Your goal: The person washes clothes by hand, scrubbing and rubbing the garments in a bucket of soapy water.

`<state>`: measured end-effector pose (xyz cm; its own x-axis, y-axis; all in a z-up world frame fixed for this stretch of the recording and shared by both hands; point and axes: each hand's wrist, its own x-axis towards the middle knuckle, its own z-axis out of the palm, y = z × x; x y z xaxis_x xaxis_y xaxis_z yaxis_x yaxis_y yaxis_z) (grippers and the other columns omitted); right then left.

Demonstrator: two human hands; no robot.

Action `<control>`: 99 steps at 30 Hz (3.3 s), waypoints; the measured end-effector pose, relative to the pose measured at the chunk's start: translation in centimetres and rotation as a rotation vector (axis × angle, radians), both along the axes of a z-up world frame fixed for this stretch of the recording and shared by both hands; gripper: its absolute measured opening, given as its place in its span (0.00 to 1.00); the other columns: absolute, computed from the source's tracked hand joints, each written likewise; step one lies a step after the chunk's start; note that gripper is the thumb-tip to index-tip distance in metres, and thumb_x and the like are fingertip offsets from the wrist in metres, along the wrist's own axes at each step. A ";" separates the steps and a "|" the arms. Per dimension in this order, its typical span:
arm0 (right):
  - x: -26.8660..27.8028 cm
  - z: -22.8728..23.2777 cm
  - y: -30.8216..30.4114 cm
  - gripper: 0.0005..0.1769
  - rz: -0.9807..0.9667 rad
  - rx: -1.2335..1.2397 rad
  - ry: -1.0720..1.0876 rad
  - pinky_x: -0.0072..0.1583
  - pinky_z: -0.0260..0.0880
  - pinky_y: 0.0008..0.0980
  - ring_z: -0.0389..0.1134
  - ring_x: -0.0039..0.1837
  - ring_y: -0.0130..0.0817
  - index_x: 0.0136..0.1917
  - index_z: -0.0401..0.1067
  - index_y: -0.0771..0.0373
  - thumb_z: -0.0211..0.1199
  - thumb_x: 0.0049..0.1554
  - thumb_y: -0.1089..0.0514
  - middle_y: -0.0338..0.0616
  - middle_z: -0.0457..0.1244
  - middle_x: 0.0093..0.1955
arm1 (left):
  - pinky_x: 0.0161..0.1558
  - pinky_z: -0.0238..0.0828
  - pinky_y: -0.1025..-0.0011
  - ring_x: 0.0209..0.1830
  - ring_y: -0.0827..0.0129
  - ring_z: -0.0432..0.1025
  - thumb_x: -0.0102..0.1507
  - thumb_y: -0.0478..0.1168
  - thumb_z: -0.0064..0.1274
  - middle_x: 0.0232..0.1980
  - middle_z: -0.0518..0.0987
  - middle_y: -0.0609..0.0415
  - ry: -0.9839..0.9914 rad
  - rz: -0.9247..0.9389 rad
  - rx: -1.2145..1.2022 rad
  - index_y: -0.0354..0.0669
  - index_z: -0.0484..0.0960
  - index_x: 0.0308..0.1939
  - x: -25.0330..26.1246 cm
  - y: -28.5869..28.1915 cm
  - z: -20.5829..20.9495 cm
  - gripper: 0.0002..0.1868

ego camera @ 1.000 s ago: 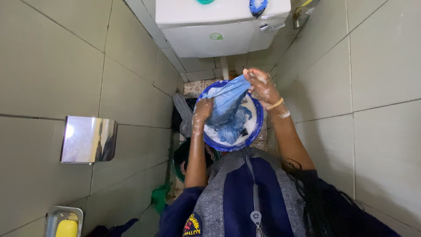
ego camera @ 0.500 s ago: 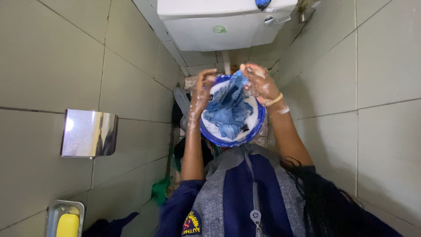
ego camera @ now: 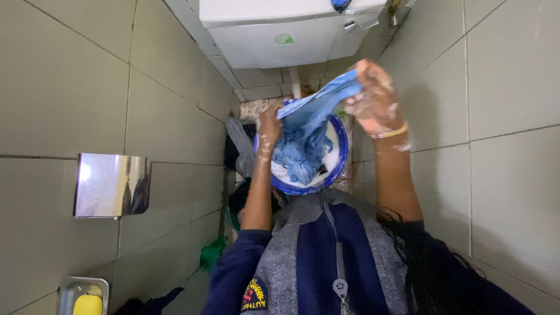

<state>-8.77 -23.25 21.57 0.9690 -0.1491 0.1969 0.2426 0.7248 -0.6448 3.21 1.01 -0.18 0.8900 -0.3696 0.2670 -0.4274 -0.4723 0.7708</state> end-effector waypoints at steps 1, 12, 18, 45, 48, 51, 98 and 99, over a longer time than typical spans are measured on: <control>-0.1 0.5 -0.8 0.33 0.007 0.001 -0.091 0.47 0.70 0.27 0.65 0.43 0.26 0.56 0.70 0.63 0.71 0.47 0.38 0.37 0.64 0.42 | 0.52 0.70 0.56 0.50 0.45 0.75 0.48 0.22 0.55 0.47 0.83 0.41 -0.118 0.052 0.056 0.40 0.81 0.45 0.5 1.1 -0.6 0.22; -0.3 -1.1 -9.7 0.18 -0.420 0.084 0.147 0.41 0.61 0.29 0.59 0.36 0.29 0.49 0.64 0.58 0.67 0.71 0.47 0.38 0.55 0.32 | 0.50 0.76 0.57 0.45 0.55 0.78 0.57 0.21 0.47 0.42 0.83 0.46 -0.205 0.328 0.056 0.41 0.81 0.42 5.0 8.7 6.2 0.15; 0.5 -1.0 -11.7 0.19 -0.436 -0.019 0.129 0.43 0.64 0.29 0.59 0.37 0.29 0.53 0.65 0.61 0.69 0.70 0.47 0.39 0.56 0.37 | 0.46 0.77 0.61 0.45 0.59 0.81 0.68 0.34 0.42 0.45 0.85 0.45 -0.111 0.415 -0.027 0.42 0.80 0.51 7.3 9.6 8.0 0.12; -0.4 -6.1 -12.5 0.23 -0.437 -0.214 0.440 0.43 0.70 0.27 0.64 0.39 0.27 0.60 0.68 0.60 0.73 0.64 0.45 0.37 0.60 0.39 | 0.47 0.75 0.62 0.46 0.56 0.82 0.69 0.40 0.48 0.43 0.85 0.43 -0.079 0.399 -0.011 0.37 0.83 0.48 8.3 12.5 6.6 0.12; -0.2 -10.8 -13.5 0.24 -0.128 -0.389 0.476 0.36 0.75 0.24 0.69 0.37 0.25 0.57 0.70 0.56 0.67 0.56 0.40 0.36 0.67 0.40 | 0.51 0.75 0.59 0.52 0.52 0.81 0.72 0.46 0.42 0.49 0.84 0.39 0.012 0.299 -0.029 0.37 0.79 0.56 8.2 14.9 -1.8 0.18; -1.8 -17.1 -12.5 0.18 -0.075 -0.591 0.724 0.37 0.67 0.20 0.64 0.36 0.21 0.52 0.75 0.60 0.69 0.60 0.44 0.36 0.66 0.40 | 0.57 0.60 0.45 0.64 0.32 0.65 0.75 0.53 0.38 0.63 0.70 0.26 0.284 0.406 0.126 0.33 0.68 0.68 4.7 16.8 -9.8 0.28; -4.4 -35.8 -10.4 0.37 0.653 -0.364 0.130 0.73 0.65 0.51 0.67 0.67 0.50 0.63 0.71 0.67 0.75 0.56 0.36 0.54 0.66 0.63 | 0.74 0.49 0.32 0.78 0.40 0.56 0.66 0.70 0.37 0.78 0.62 0.43 1.081 0.100 -1.656 0.43 0.61 0.76 -1.9 7.4 -1.2 0.44; -4.7 -35.1 -9.9 0.42 0.625 -0.447 0.172 0.67 0.71 0.50 0.70 0.64 0.48 0.63 0.72 0.66 0.70 0.52 0.29 0.54 0.67 0.62 | 0.74 0.47 0.30 0.79 0.41 0.54 0.66 0.69 0.37 0.79 0.60 0.44 1.104 0.092 -1.657 0.44 0.59 0.77 -2.1 7.0 -0.4 0.44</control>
<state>-13.49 -33.17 -13.57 0.8692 0.4918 -0.0509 -0.2544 0.3565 -0.8990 1.07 7.99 -0.54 0.8781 -0.3366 -0.3400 0.4333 0.8609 0.2666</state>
